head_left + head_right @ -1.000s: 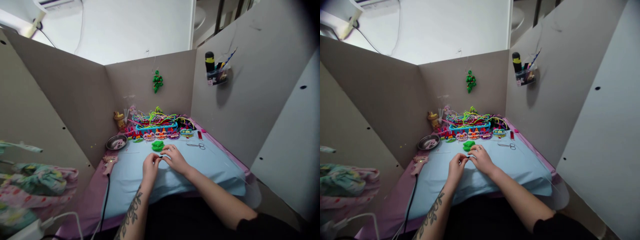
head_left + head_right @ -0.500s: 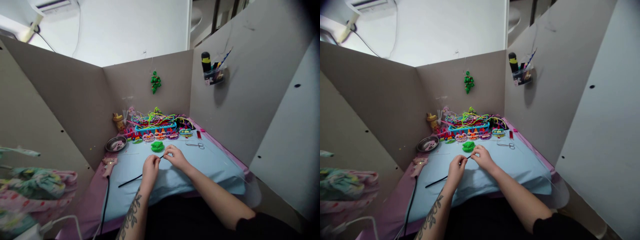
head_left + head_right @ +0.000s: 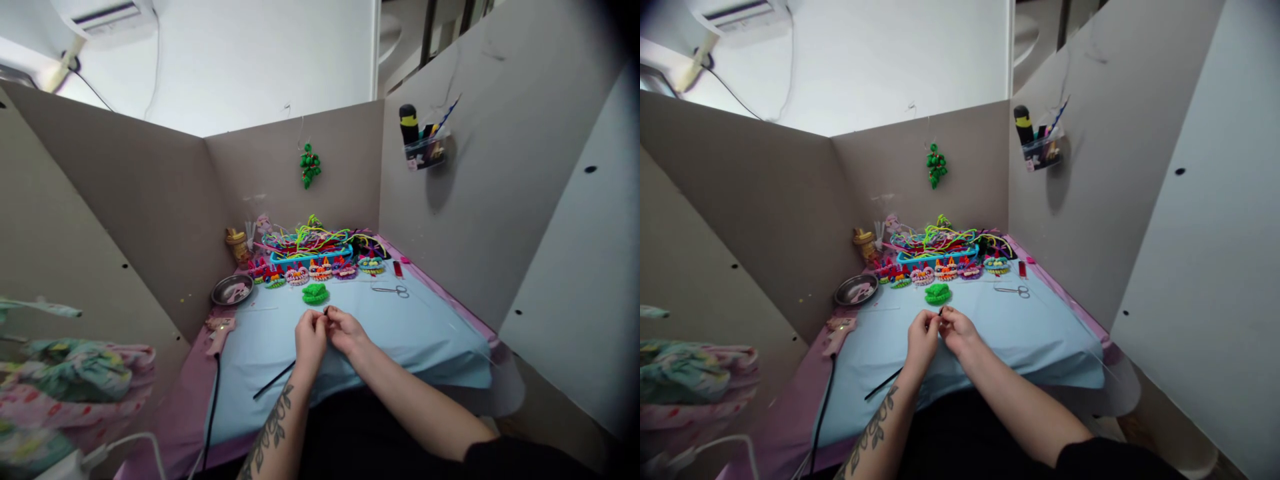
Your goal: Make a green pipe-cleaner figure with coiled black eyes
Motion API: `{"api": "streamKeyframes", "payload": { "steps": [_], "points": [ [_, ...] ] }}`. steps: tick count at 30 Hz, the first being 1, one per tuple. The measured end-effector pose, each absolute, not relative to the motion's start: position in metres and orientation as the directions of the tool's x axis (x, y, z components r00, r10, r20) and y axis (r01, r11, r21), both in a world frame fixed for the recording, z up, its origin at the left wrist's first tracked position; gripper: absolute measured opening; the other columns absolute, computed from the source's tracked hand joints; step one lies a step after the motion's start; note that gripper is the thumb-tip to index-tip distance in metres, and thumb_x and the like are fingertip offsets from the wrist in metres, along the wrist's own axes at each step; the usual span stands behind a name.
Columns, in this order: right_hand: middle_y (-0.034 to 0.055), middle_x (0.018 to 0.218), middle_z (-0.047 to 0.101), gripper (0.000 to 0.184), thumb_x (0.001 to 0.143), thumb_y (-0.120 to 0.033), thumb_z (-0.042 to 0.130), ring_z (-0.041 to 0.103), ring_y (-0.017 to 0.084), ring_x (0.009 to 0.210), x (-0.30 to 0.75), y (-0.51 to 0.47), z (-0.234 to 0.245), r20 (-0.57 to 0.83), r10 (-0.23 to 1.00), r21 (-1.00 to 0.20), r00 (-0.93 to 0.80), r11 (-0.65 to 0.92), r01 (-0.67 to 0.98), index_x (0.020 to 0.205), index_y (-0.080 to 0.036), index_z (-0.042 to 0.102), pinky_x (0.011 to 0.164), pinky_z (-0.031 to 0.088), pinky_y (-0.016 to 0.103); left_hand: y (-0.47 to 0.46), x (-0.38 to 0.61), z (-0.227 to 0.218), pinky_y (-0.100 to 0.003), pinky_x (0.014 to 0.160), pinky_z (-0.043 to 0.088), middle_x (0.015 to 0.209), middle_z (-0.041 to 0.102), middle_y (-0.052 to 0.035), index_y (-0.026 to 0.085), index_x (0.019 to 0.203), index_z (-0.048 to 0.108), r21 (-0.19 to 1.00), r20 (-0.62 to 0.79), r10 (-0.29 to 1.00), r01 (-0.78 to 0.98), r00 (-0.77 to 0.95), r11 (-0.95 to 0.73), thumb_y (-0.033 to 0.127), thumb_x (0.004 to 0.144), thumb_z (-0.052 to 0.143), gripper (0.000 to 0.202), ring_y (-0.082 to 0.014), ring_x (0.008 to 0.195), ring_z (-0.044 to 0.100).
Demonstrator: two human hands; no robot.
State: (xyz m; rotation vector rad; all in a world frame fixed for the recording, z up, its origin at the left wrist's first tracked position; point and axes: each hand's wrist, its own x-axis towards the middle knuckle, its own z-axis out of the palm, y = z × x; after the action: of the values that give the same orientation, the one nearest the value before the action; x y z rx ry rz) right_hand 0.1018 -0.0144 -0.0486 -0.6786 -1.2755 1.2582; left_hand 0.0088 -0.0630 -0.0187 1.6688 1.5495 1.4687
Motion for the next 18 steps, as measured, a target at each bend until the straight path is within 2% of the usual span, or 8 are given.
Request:
{"api": "streamKeyframes", "payload": {
  "steps": [5,9,12,18],
  "points": [
    [0.002,0.06,0.058,0.022,0.074,-0.038,0.059,0.05,0.013,0.053,0.114,-0.02,-0.043,0.239,0.956,-0.958,-0.169,0.204,-0.203,0.072,-0.017,0.064,0.051,0.039,0.024,-0.061,-0.003,-0.013,-0.025,0.059,0.04,0.06,0.057,0.0005,0.018,0.065,0.056,0.873,0.365,0.905,0.419,-0.219,-0.25,0.029,0.077,0.051,0.017,-0.0145,0.059,0.052],
    [0.0047,0.081,0.064,0.025,0.064,-0.031,0.069,0.054,0.016,0.072,0.133,-0.019,-0.028,0.284,0.947,-0.959,-0.149,0.277,-0.063,0.085,-0.018,0.071,0.061,0.042,0.026,-0.06,-0.012,-0.008,-0.025,0.058,0.038,0.057,0.055,0.0014,0.018,0.063,0.056,0.881,0.346,0.909,0.414,-0.234,-0.229,0.031,0.075,0.052,0.018,-0.0139,0.058,0.05],
    [0.006,0.094,0.061,0.022,0.064,-0.027,0.069,0.055,0.019,0.084,0.142,-0.018,-0.017,0.339,0.929,-0.937,-0.148,0.348,0.037,0.084,-0.02,0.073,0.064,0.042,0.027,-0.061,-0.012,-0.006,-0.025,0.058,0.037,0.057,0.054,0.0015,0.018,0.062,0.056,0.873,0.347,0.915,0.429,-0.208,-0.233,0.03,0.074,0.052,0.018,-0.014,0.058,0.049],
    [0.0057,0.089,0.06,0.009,0.07,-0.026,0.065,0.056,0.02,0.088,0.138,-0.018,-0.009,0.406,0.888,-0.888,-0.216,0.439,0.134,0.068,-0.019,0.069,0.059,0.04,0.025,-0.065,-0.007,-0.005,-0.025,0.059,0.035,0.057,0.053,0.0017,0.019,0.061,0.055,0.842,0.367,0.917,0.475,-0.158,-0.256,0.03,0.075,0.051,0.018,-0.0141,0.058,0.048]
  ]
}}
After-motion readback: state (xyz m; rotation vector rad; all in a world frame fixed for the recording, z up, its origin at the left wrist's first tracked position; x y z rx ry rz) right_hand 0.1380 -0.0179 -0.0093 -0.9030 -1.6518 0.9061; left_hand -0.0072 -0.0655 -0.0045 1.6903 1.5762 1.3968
